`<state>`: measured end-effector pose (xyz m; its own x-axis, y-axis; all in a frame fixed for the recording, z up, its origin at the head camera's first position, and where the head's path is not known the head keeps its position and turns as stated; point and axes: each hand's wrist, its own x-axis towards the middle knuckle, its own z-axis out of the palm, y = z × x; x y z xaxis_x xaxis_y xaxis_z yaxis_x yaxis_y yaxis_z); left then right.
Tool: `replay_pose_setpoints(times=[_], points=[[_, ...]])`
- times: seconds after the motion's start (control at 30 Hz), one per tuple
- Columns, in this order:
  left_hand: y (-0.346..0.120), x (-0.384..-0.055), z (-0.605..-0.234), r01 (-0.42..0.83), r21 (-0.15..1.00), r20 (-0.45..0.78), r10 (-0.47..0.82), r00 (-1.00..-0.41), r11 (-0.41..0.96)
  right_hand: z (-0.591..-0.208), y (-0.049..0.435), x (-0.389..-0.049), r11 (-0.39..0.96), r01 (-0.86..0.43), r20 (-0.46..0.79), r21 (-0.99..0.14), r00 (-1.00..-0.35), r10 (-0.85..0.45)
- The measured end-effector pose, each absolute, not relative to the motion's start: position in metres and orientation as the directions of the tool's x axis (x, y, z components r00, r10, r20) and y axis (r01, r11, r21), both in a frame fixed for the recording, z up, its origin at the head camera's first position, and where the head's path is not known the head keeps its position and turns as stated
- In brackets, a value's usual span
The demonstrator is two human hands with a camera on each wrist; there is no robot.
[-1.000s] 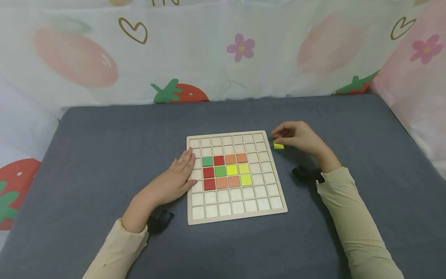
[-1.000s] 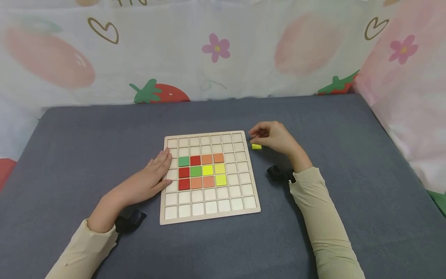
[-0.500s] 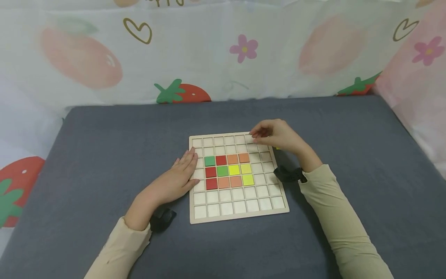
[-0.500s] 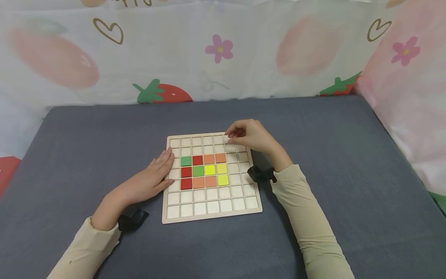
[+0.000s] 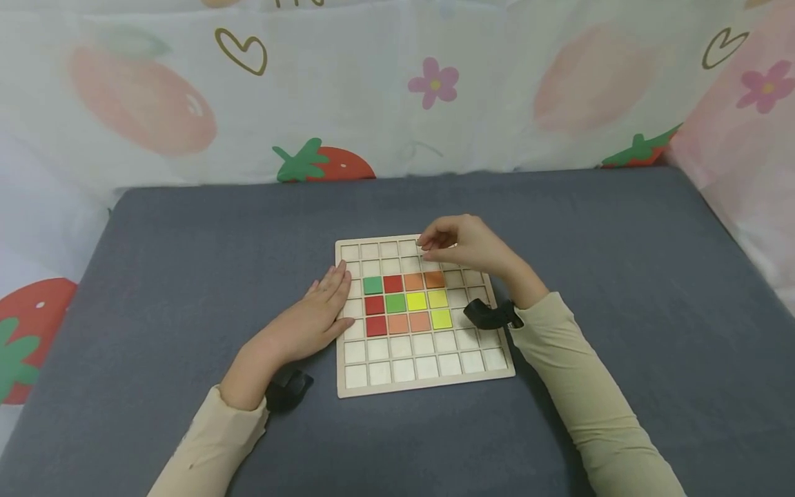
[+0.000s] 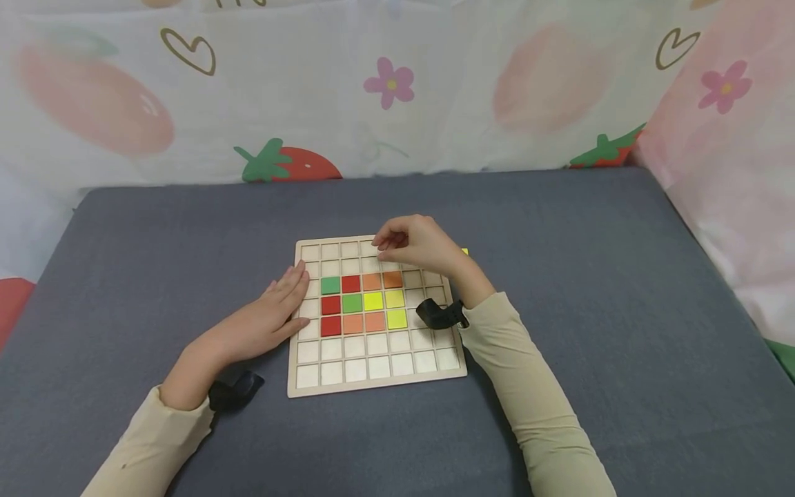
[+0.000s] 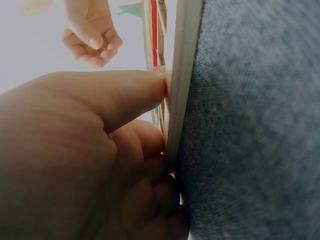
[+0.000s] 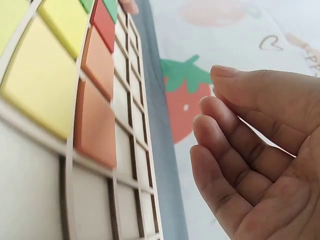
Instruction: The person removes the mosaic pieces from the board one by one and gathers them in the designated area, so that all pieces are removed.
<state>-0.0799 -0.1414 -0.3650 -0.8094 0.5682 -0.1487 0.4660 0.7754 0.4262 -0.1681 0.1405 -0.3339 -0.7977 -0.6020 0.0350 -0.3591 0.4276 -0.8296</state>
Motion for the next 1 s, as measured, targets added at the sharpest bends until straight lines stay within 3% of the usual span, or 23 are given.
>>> replay_pose_setpoints(times=[0.5,1.0], points=[[-0.139,-0.081,-0.364,0.466,0.342,-0.157,0.538,-0.828,0.816,-0.340,0.103,-0.169,0.417,-0.357,-0.011,-0.836,-0.748,-0.663],[-0.141,-0.083,-0.365,0.451,0.382,-0.191,0.546,-0.816,0.806,-0.356,0.078,-0.166,0.434,-0.380,-0.051,-0.817,-0.702,-0.711]])
